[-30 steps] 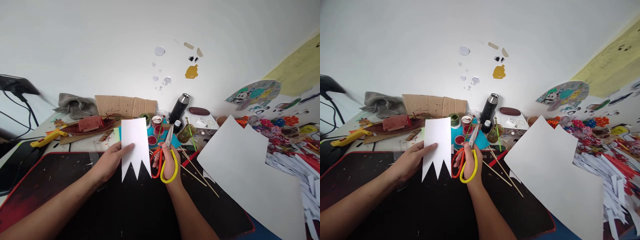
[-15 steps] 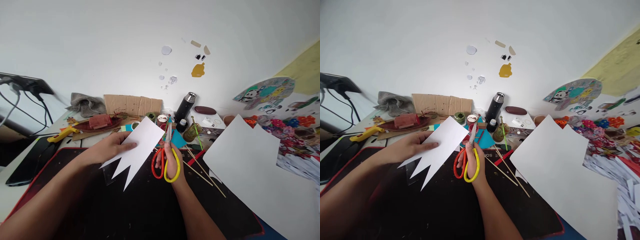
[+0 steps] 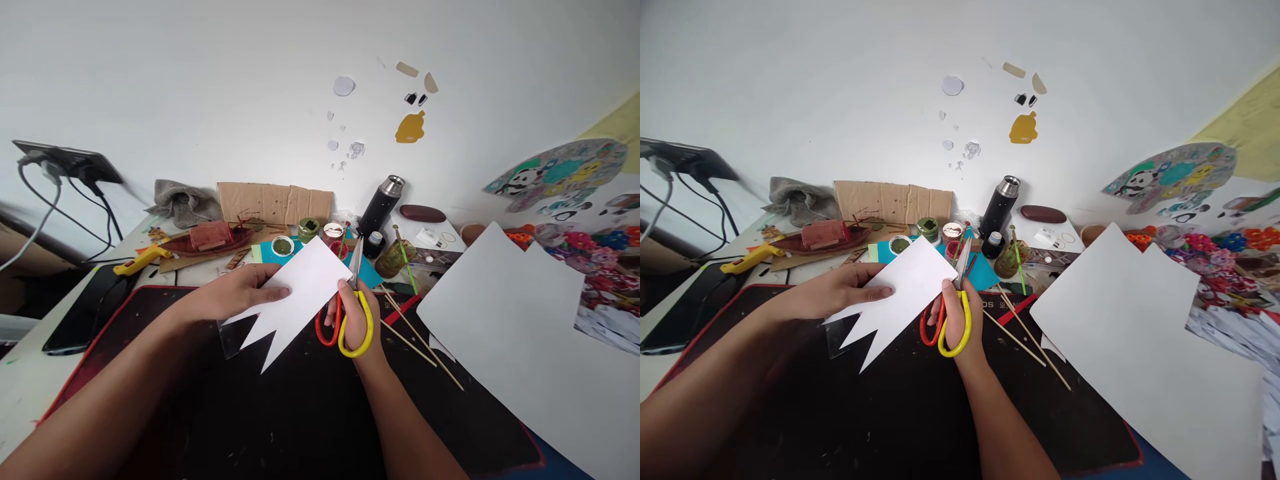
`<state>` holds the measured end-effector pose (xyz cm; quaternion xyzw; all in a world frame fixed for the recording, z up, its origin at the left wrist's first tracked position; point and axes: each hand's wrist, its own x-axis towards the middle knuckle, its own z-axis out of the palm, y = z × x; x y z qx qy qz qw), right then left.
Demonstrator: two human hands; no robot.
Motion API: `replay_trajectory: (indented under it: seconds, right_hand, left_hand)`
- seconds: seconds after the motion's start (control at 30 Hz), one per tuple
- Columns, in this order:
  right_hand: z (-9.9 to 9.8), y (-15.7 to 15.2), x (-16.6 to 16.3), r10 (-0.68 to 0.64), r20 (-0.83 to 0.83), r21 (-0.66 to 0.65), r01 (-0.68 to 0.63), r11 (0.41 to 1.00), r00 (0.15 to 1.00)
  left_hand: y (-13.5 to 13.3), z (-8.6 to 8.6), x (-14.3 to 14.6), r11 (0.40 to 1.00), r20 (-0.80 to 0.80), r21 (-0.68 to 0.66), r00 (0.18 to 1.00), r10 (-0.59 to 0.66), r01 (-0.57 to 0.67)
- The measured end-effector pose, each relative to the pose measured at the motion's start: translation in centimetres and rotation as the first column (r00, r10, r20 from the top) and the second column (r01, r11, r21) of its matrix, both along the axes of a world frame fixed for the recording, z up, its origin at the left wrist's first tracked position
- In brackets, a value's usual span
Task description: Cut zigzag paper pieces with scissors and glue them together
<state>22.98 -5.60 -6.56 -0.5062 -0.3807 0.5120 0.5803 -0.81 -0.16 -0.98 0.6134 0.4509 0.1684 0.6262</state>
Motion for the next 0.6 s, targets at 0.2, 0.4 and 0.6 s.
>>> replay_trajectory:
  seconds: [0.2, 0.4, 0.6]
  right_hand:
    - [-0.3, 0.7, 0.4, -0.121, -0.085, -0.005, 0.121, 0.993, 0.989]
    - [-0.2, 1.1, 0.4, -0.181, -0.150, -0.023, 0.179, 0.984, 0.972]
    - [-0.3, 0.8, -0.1, -0.018, -0.167, -0.046, 0.010, 0.999, 0.986]
  left_hand:
    - [0.2, 0.3, -0.6, 0.991, -0.062, 0.093, 0.994, -0.092, 0.098]
    - [1.0, 0.1, -1.4, 0.980, -0.077, 0.192, 0.994, 0.074, -0.058]
    - [1.7, 1.3, -2.7, 0.929, -0.050, 0.254, 0.955, 0.292, -0.271]
